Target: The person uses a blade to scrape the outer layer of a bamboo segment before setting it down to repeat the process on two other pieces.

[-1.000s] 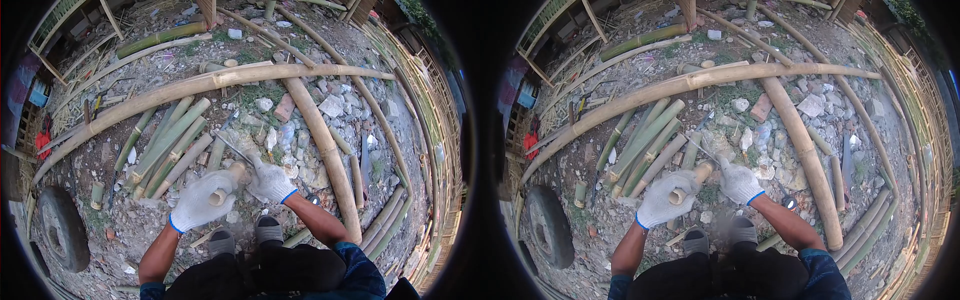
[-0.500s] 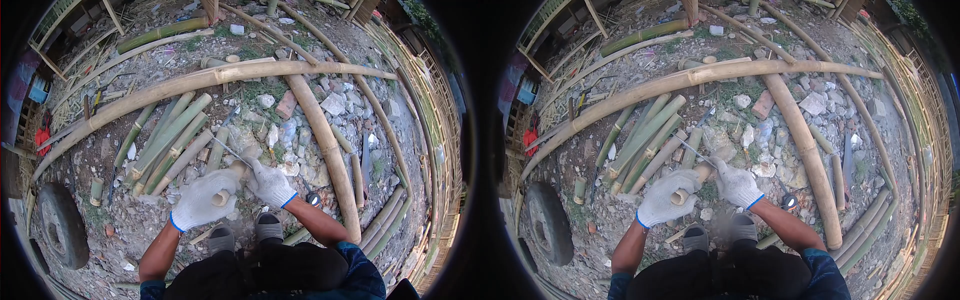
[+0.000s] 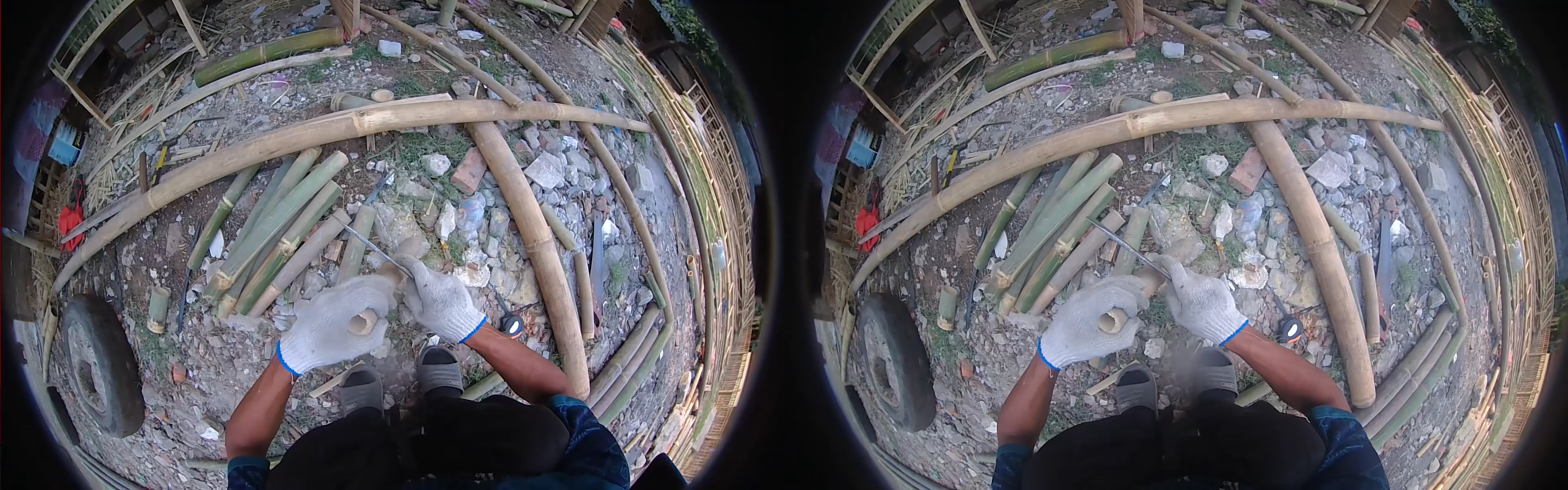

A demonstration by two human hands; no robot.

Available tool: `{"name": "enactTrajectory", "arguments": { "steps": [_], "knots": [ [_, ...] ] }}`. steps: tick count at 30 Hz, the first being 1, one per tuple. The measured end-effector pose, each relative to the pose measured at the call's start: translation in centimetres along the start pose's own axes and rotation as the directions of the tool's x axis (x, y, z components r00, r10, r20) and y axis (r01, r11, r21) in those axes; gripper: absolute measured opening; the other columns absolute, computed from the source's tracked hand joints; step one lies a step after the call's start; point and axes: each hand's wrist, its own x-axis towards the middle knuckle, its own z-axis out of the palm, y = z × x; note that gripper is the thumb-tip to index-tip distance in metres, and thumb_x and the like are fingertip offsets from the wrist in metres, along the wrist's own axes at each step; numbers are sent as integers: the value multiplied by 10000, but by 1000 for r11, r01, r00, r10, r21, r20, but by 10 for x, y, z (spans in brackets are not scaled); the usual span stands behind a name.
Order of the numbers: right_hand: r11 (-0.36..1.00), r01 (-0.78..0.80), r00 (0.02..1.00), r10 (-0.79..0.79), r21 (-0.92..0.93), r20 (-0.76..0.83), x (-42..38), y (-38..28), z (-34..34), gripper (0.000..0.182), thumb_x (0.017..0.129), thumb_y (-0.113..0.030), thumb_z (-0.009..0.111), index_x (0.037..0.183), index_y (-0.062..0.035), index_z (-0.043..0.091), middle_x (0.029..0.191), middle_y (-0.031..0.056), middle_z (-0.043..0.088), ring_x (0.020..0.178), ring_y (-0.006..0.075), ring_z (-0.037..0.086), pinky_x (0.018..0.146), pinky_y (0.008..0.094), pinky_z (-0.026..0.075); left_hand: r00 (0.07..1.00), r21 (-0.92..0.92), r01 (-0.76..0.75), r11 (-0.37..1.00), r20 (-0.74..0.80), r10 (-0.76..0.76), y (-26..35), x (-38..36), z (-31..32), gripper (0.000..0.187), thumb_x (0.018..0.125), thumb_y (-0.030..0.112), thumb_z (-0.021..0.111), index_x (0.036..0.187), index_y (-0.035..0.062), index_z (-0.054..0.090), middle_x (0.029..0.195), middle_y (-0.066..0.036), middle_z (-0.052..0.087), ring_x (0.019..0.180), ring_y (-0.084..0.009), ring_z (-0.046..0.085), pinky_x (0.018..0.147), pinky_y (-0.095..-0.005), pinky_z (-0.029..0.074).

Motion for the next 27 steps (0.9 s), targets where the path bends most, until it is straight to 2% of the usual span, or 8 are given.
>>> {"name": "enactTrajectory", "arguments": {
  "steps": [3,7,10,13,16,20,26,27],
  "knots": [
    [957,-145,973,184,-252,142,3,20,5,483,945,-140,634,1410,-106,508,786,154,701,619,337,708,521,465,542,1000,27,-12,1000,20,11,1,3,-2,243,797,124,827,1002,132,697,1202,-57,724,1212,-311,667,1032,-441,527],
    [995,-10,994,-1,-103,-111,-8,10,5,482,942,-149,643,1395,-69,502,758,187,696,629,364,707,521,469,540,999,-21,43,999,10,-43,0,-2,-2,241,785,123,825,992,140,702,1213,-62,719,1212,-317,664,1037,-440,523],
    [996,42,999,-42,-77,5,-3,14,7,493,950,-148,640,1411,-56,492,790,200,707,639,377,708,529,470,545,998,-14,49,999,33,-49,1,-1,-4,245,784,137,828,994,138,701,1225,-70,713,1218,-321,660,1044,-442,518],
    [950,-187,948,241,-250,206,4,22,-1,499,961,-145,632,1431,-64,484,873,199,724,650,382,709,544,471,555,996,44,39,998,81,-43,3,3,-9,250,785,151,832,995,134,698,1231,-73,708,1221,-323,657,1050,-448,513],
    [998,-33,999,32,-53,-28,-4,12,-1,605,922,-185,671,1470,-58,447,747,213,674,650,420,690,571,531,533,995,24,62,998,74,-64,4,0,-8,263,775,159,838,994,133,695,1230,-71,706,1215,-322,658,1054,-452,510],
    [965,-60,983,101,-255,150,0,24,5,447,949,-154,643,1371,-73,517,792,176,707,641,373,706,546,477,550,994,15,-41,999,98,39,-5,1,-7,290,764,176,847,1010,141,698,1242,-65,702,1206,-324,659,1043,-451,511],
    [995,29,999,-27,-92,23,-6,8,-5,419,936,-145,642,1335,-81,531,757,157,693,621,354,700,532,462,547,993,50,-32,998,117,26,-3,-2,-9,287,777,196,845,1024,150,705,1254,-67,697,1199,-329,660,1025,-455,512],
    [999,4,998,-1,-52,64,-3,11,0,518,937,-192,661,1418,-90,498,747,201,672,664,409,695,580,525,541,994,47,-24,999,112,18,-2,-3,-8,283,779,200,844,1020,148,705,1256,-69,695,1198,-331,660,1026,-456,512]
  ]
}}
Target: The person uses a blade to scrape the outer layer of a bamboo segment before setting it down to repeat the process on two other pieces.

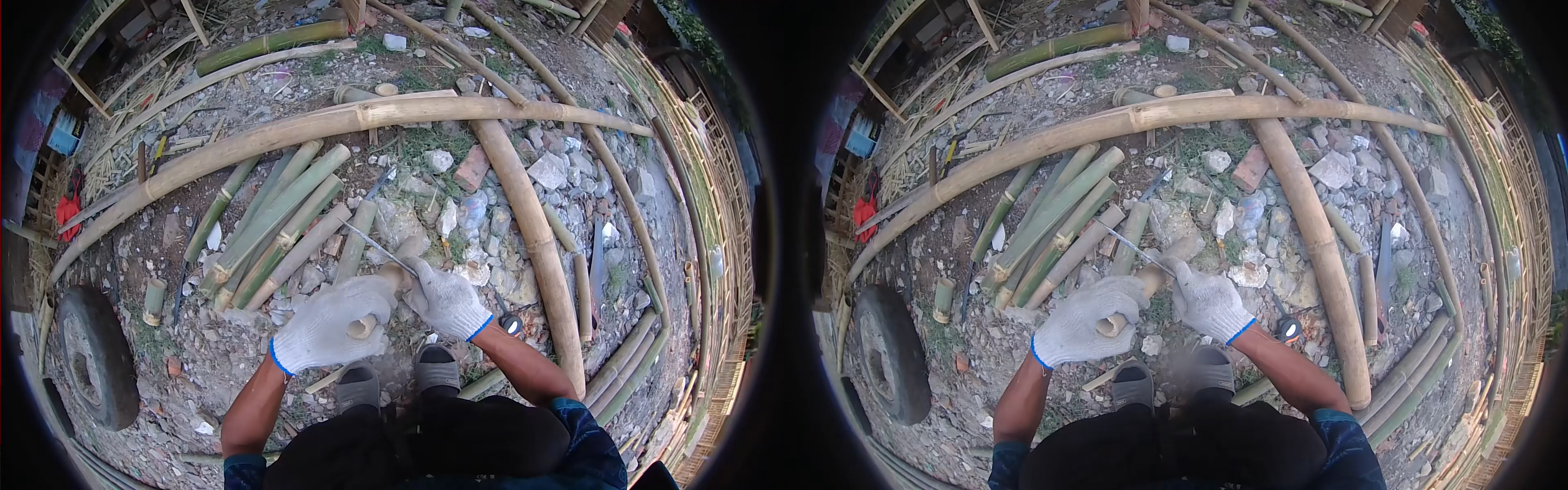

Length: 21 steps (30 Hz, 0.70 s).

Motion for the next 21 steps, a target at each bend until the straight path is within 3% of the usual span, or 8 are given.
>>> {"name": "enactTrajectory", "arguments": {
  "steps": [3,6,9,12,16,19,21],
  "knots": [
    [996,0,999,3,-88,43,3,0,-3,514,942,-195,659,1420,-96,500,724,195,666,646,407,692,568,513,542,1000,10,-9,1000,-15,9,-2,3,-2,276,782,206,841,1013,144,703,1262,-70,692,1196,-334,660,1025,-458,514],
    [999,43,999,-44,-19,-14,1,-12,-8,536,939,-206,664,1432,-97,485,688,189,654,623,400,689,550,505,540,1000,-5,0,1000,3,0,-8,-2,1,278,781,196,837,1015,141,697,1260,-69,692,1201,-333,658,1022,-463,517],
    [978,-85,985,111,-192,132,8,7,2,466,942,-151,632,1389,-79,523,820,169,714,603,353,692,519,461,541,999,-8,-15,1000,33,16,0,5,-4,281,779,181,832,1016,135,689,1259,-75,688,1214,-333,653,1032,-466,516],
    [982,-115,989,128,-147,80,2,12,-3,473,938,-156,636,1389,-72,523,822,169,717,602,356,690,521,468,538,998,-34,-57,998,29,58,-3,1,0,287,770,151,829,1015,132,681,1263,-86,682,1225,-331,648,1047,-466,511],
    [996,46,998,-48,-74,-34,-5,2,3,529,940,-192,632,1424,-49,474,746,164,693,589,365,686,525,485,535,1000,-6,2,1000,-2,-2,-3,0,0,304,754,121,829,1017,136,677,1266,-88,681,1225,-336,645,1055,-463,504],
    [973,-186,976,200,-138,91,2,11,2,514,923,-133,643,1408,-51,494,727,153,688,557,367,674,522,481,536,1000,22,-22,1000,-8,22,-2,3,-4,330,745,121,831,1036,137,677,1279,-99,675,1230,-341,638,1059,-464,501],
    [981,-189,980,192,-52,54,-2,9,3,504,937,-135,622,1413,-46,480,730,163,687,586,375,684,535,487,539,1000,30,1,1000,-25,0,-2,-2,0,351,738,125,835,1052,138,677,1287,-106,669,1231,-341,634,1056,-465,502]
  ]
}}
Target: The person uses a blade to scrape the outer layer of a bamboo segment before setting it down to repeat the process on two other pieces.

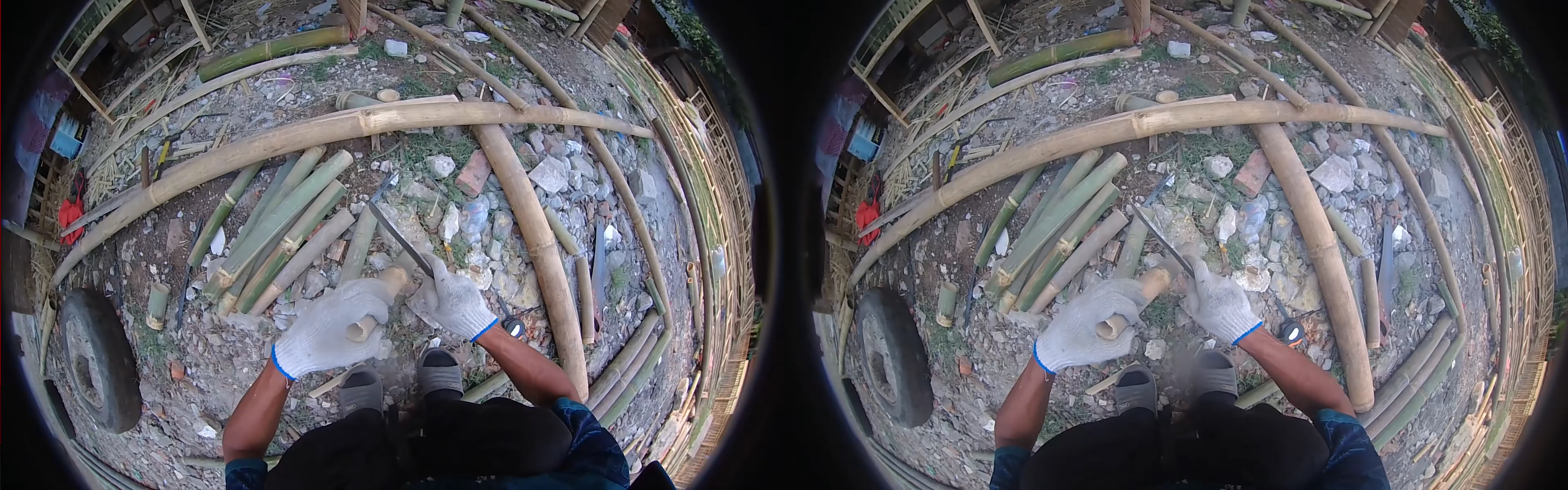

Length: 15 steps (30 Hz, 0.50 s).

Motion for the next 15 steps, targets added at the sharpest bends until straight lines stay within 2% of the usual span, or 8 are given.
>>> {"name": "enactTrajectory", "arguments": {
  "steps": [3,6,7,9,10,12,14,15],
  "knots": [
    [988,155,980,-150,27,-131,-9,-13,-3,514,954,-164,613,1428,-41,456,738,191,686,655,378,708,555,491,547,997,-41,20,999,-67,-23,-6,-5,5,375,729,111,833,1069,138,677,1280,-111,665,1232,-342,631,1050,-458,507],
    [992,86,996,-88,-97,-18,3,-4,7,531,933,-132,644,1424,-40,463,751,194,689,665,374,713,564,489,550,995,21,-75,997,-63,76,-2,2,0,394,719,88,828,1080,132,675,1267,-110,659,1231,-353,626,1037,-449,514],
    [997,-6,999,9,-78,41,3,-3,-2,521,930,-126,648,1414,-49,471,759,181,690,659,358,712,560,481,550,993,19,-75,997,-87,77,-1,4,-2,362,730,94,815,1061,121,671,1219,-107,657,1212,-353,623,1029,-448,512],
    [996,84,994,-85,-18,-68,-1,-2,-4,489,942,-142,635,1400,-60,485,748,171,685,645,348,707,551,474,548,990,-10,-58,998,-133,56,1,0,0,298,754,104,789,1024,100,662,1123,-100,654,1176,-353,617,1015,-448,510],
    [992,130,984,-129,4,-120,-5,-3,-5,474,947,-150,628,1393,-65,492,742,166,682,638,343,705,546,470,547,990,-21,-40,999,-137,37,1,-2,2,308,752,108,793,1029,102,658,1126,-100,648,1175,-356,612,1013,-450,510],
    [984,175,980,-176,-22,-91,-6,-6,-6,437,955,-166,629,1367,-73,517,760,157,684,635,336,702,534,462,542,988,-31,-17,999,-153,12,-1,0,2,329,749,117,801,1039,106,648,1133,-99,636,1172,-362,604,1007,-454,509],
    [974,218,974,-221,-54,-48,-2,-3,3,437,952,-167,638,1361,-68,521,775,160,688,641,343,702,531,467,540,996,2,-48,999,-73,48,-1,0,0,348,747,149,816,1044,115,639,1150,-97,624,1172,-368,598,998,-459,507],
    [983,161,987,-162,-89,-1,3,0,1,445,950,-167,644,1363,-63,517,798,163,695,653,355,703,538,470,541,997,23,-69,997,-34,70,-2,1,-3,359,746,165,824,1046,120,634,1158,-96,618,1172,-371,596,993,-461,507]
  ]
}}
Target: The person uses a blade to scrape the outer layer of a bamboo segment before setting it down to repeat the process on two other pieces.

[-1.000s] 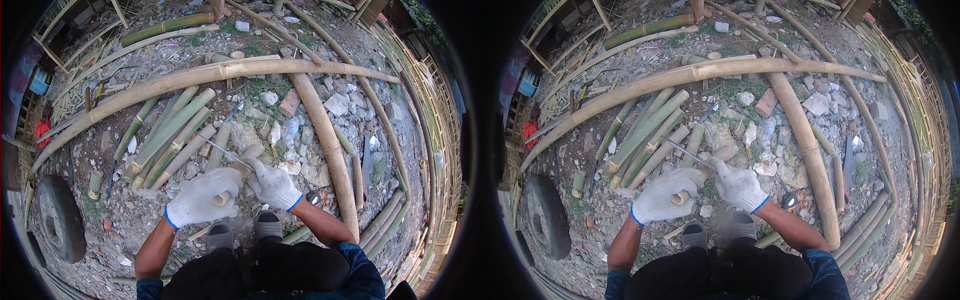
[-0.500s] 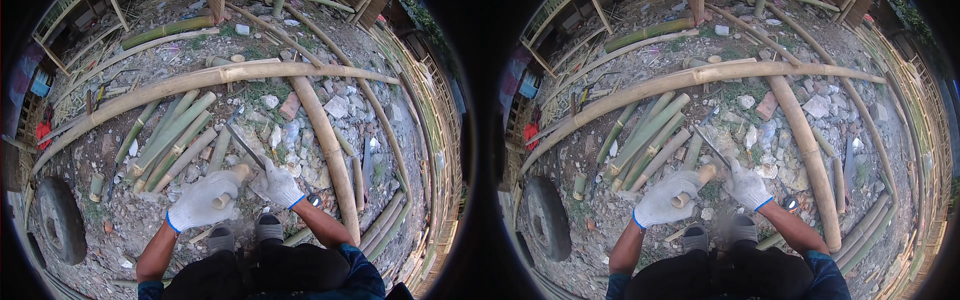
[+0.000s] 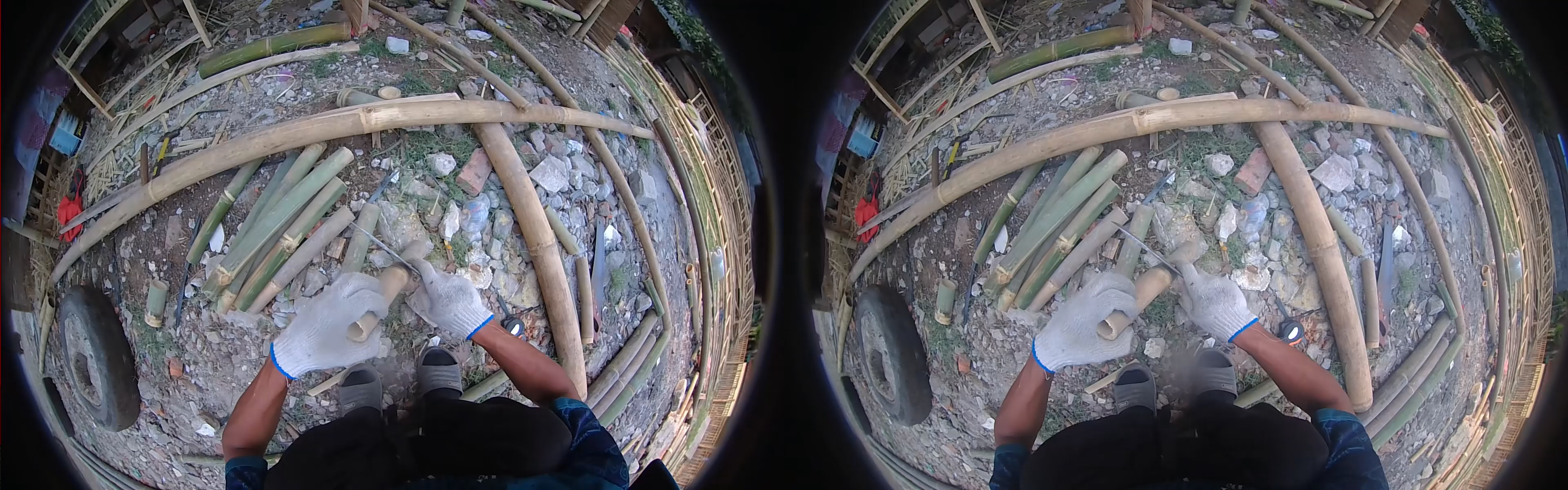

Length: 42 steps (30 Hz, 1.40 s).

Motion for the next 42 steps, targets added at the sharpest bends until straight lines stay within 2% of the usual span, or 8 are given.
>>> {"name": "enactTrajectory", "arguments": {
  "steps": [14,18,23,27,32,35,38,42],
  "knots": [
    [987,84,994,-73,135,-87,-8,-19,-7,508,940,-161,646,1424,-91,507,836,185,704,643,390,694,545,502,537,1000,8,1,1000,17,-1,2,0,2,334,691,114,815,988,128,664,1157,-102,618,1100,-356,621,976,-464,503],
    [998,-43,997,47,-55,65,1,0,1,521,949,-181,634,1430,-51,479,831,173,709,652,346,710,531,466,547,999,26,6,1000,45,-7,3,-2,-1,363,687,115,817,1015,124,661,1160,-110,613,1113,-359,613,973,-465,506],
    [997,62,996,-58,52,-68,-8,-9,-4,555,966,-218,627,1458,-34,450,816,178,711,634,355,708,531,465,550,997,150,37,988,-68,-27,11,-3,-2,502,682,133,832,1137,125,620,1156,-132,594,1105,-375,604,957,-476,507],
    [998,-52,997,54,-36,54,-4,5,1,547,958,-178,613,1468,-58,458,839,172,714,629,350,704,533,465,552,995,153,86,985,-69,-76,15,-6,-3,578,692,140,865,1195,105,581,1160,-155,582,1093,-390,597,948,-476,508],
    [993,46,990,-31,112,-137,-5,-13,-14,534,945,-155,608,1455,-68,474,829,163,706,635,349,704,532,464,550,978,99,110,989,-189,-90,3,-17,7,524,741,146,854,1189,74,591,1202,-158,614,1130,-415,603,956,-485,513],
    [998,-14,999,17,61,-44,-3,-5,10,541,935,-171,641,1440,-72,475,712,208,660,637,405,693,566,509,539,970,119,87,989,-237,-56,2,-17,13,511,737,92,841,1175,66,579,1198,-161,613,1129,-408,598,971,-488,495],
    [997,-69,997,69,-22,41,-2,-5,1,523,945,-145,606,1450,-85,484,877,157,715,641,339,713,530,458,545,967,114,72,991,-249,-42,2,-13,14,500,738,70,825,1168,58,571,1194,-162,611,1130,-406,591,982,-488,480],
    [998,24,994,-17,65,-110,-8,-11,3,520,949,-155,613,1449,-88,486,883,161,723,634,344,711,527,461,545,973,117,72,991,-228,-44,4,-11,14,486,736,67,822,1149,63,565,1179,-159,607,1123,-407,582,988,-489,469]
  ]
}}
